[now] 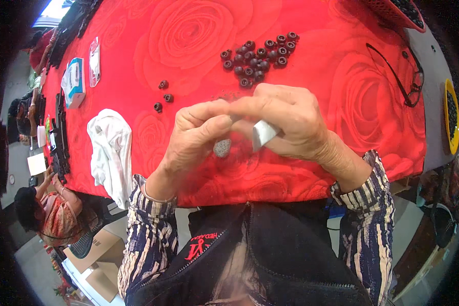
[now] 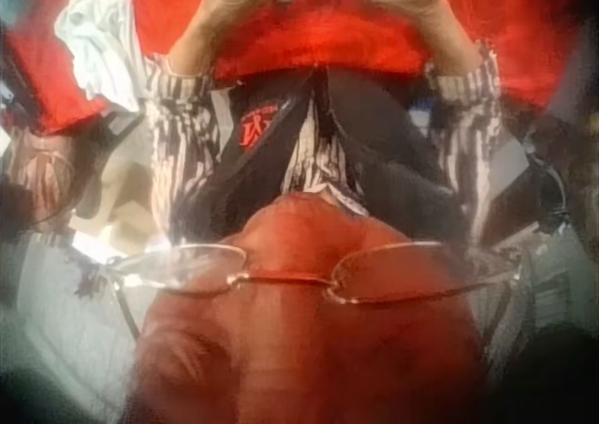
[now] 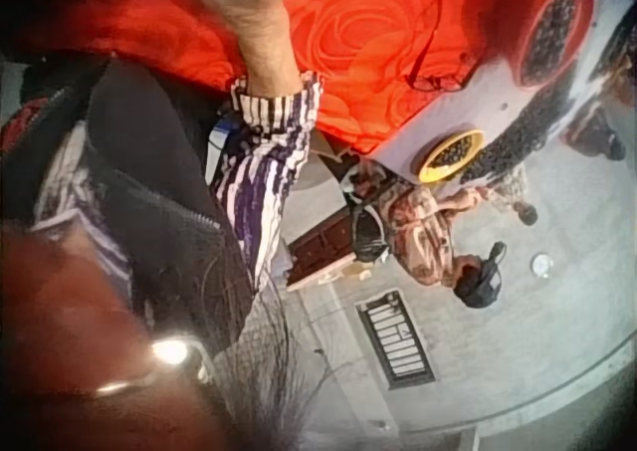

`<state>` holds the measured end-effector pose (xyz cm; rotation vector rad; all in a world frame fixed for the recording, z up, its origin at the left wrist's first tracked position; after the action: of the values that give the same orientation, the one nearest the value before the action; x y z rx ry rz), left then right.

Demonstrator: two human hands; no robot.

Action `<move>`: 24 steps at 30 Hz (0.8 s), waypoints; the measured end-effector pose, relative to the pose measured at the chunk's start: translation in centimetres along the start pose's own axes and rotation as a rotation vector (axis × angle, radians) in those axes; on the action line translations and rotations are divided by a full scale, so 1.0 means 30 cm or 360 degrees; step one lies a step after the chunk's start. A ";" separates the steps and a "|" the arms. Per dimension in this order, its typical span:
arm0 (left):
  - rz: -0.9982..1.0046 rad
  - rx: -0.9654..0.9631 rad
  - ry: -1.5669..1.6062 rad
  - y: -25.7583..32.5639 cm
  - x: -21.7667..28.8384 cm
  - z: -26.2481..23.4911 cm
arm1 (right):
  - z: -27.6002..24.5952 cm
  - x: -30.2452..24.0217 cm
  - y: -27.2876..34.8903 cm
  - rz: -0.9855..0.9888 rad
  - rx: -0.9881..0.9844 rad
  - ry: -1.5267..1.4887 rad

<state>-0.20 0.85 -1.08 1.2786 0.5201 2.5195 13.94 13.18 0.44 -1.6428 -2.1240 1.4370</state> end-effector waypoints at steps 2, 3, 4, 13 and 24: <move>0.0072 0.0021 -0.0083 -0.002 -0.002 -0.002 | -0.010 -0.010 -0.017 0.0213 0.0025 -0.0133; 0.0175 0.0059 -0.0103 -0.002 -0.004 0.001 | -0.017 -0.013 -0.024 0.0425 0.0051 -0.0264; 0.0277 0.0097 -0.0123 -0.002 -0.004 0.002 | -0.024 -0.012 -0.022 0.0588 0.0066 -0.0464; 0.0461 0.0284 -0.0369 -0.008 -0.003 0.004 | -0.017 0.009 -0.007 0.0571 -0.0027 -0.0341; 0.0299 0.0182 -0.0222 -0.018 -0.009 -0.004 | -0.007 0.010 -0.006 0.0533 -0.0025 -0.0259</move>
<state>-0.08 1.21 -1.58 1.6012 0.5419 2.5557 13.81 13.56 0.56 -2.0293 -2.0122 1.7006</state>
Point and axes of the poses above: each hand's wrist, its own y-axis away from the middle knuckle, its own z-axis out of the palm, x = y × z, the point moved 1 cm from there along -y, towards the middle knuckle, and after that the axes turned 13 degrees about -z, right-handed, at the moved point
